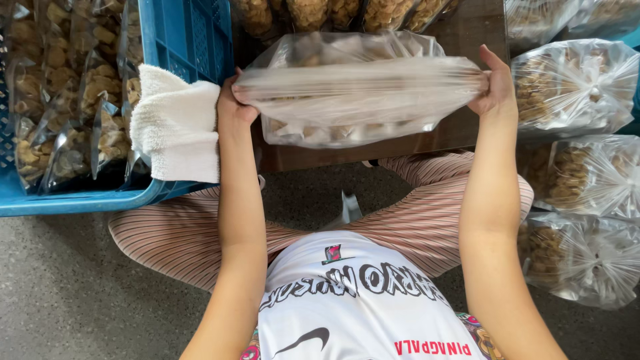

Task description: The person sits on the floor and packs small transparent snack bags into a larger white plastic bag. They arrange the bags neatly inside the larger bag and adjust the contents throughout the process.

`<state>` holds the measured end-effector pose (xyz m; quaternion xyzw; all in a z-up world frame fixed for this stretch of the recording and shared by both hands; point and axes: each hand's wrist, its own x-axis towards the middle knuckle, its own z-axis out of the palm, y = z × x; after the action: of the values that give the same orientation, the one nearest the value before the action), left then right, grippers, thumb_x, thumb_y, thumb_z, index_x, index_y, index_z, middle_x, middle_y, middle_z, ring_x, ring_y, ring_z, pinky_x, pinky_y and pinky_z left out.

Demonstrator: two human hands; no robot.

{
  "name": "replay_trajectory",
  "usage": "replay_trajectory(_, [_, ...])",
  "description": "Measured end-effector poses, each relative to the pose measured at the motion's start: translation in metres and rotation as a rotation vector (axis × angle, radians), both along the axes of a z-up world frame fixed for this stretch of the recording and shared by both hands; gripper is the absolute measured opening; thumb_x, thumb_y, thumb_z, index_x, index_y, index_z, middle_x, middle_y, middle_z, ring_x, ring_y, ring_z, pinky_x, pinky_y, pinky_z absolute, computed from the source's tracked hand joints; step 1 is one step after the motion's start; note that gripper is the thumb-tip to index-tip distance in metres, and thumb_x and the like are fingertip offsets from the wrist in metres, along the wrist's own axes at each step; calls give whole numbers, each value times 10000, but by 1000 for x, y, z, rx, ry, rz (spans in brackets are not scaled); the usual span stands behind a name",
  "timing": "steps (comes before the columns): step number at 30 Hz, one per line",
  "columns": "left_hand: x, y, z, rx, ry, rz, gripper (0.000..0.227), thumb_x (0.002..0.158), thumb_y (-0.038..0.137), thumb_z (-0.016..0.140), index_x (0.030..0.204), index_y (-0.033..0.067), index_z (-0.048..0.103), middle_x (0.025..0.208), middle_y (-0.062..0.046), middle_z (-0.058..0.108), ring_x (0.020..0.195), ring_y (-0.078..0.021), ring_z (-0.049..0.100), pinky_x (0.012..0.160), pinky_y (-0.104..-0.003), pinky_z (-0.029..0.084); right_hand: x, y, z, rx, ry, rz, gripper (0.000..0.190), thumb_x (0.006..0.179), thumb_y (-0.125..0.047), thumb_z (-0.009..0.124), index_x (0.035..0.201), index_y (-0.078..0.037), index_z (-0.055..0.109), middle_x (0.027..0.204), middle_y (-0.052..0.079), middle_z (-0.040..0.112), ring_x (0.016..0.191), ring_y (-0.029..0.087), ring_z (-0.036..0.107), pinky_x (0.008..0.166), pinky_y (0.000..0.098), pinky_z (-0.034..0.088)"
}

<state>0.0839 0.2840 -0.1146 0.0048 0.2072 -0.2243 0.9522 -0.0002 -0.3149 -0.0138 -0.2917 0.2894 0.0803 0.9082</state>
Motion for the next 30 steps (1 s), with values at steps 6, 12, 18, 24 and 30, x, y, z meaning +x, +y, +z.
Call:
replay_trajectory(6, [-40, -30, 60, 1274, -451, 133, 409, 987, 443, 657, 1234, 119, 619, 1069, -181, 522, 901, -290, 548, 778, -402, 509, -24, 16, 21, -1634, -202, 391, 564, 936, -468, 792, 1336, -91, 662, 1326, 172, 498, 1086, 399, 589, 969, 488, 532])
replay_trajectory(12, [-67, -63, 82, 2502, -1038, -36, 449, 1007, 544, 695, 1124, 113, 652, 1065, -157, 562, 1056, -325, 573, 922, -504, 483, -25, 52, -12, -2011, -314, 521, 372, 1055, -433, 731, 1108, -68, 777, 1183, 144, 701, 1053, 335, 664, 969, 477, 550])
replay_trajectory(18, [10, -66, 28, 1672, -362, -236, 699, 1123, 625, 589, 776, 28, 484, 718, -51, 389, 703, -220, 364, 723, -468, 275, 5, 26, -27, -612, -10, 205, 461, 1055, -479, 742, 1122, -24, 736, 1101, 120, 689, 990, 268, 637, 909, 511, 528])
replay_trajectory(24, [46, -64, 19, 1115, 17, -12, 474, 1009, 536, 578, 872, 90, 661, 885, -56, 680, 839, -214, 634, 791, -387, 543, -8, 17, 5, -337, 21, -47, 396, 887, -541, 750, 1153, -250, 707, 1278, 201, 646, 1164, 373, 718, 999, 557, 573])
replay_trajectory(30, [-33, -104, 111, 2539, -1081, 417, 468, 1032, 567, 533, 1084, 117, 654, 1095, -74, 680, 1062, -275, 616, 941, -456, 440, -48, 51, 77, -1717, 211, 429, 727, 990, -713, 676, 1051, 9, 719, 1004, 225, 723, 982, 338, 695, 907, 444, 527])
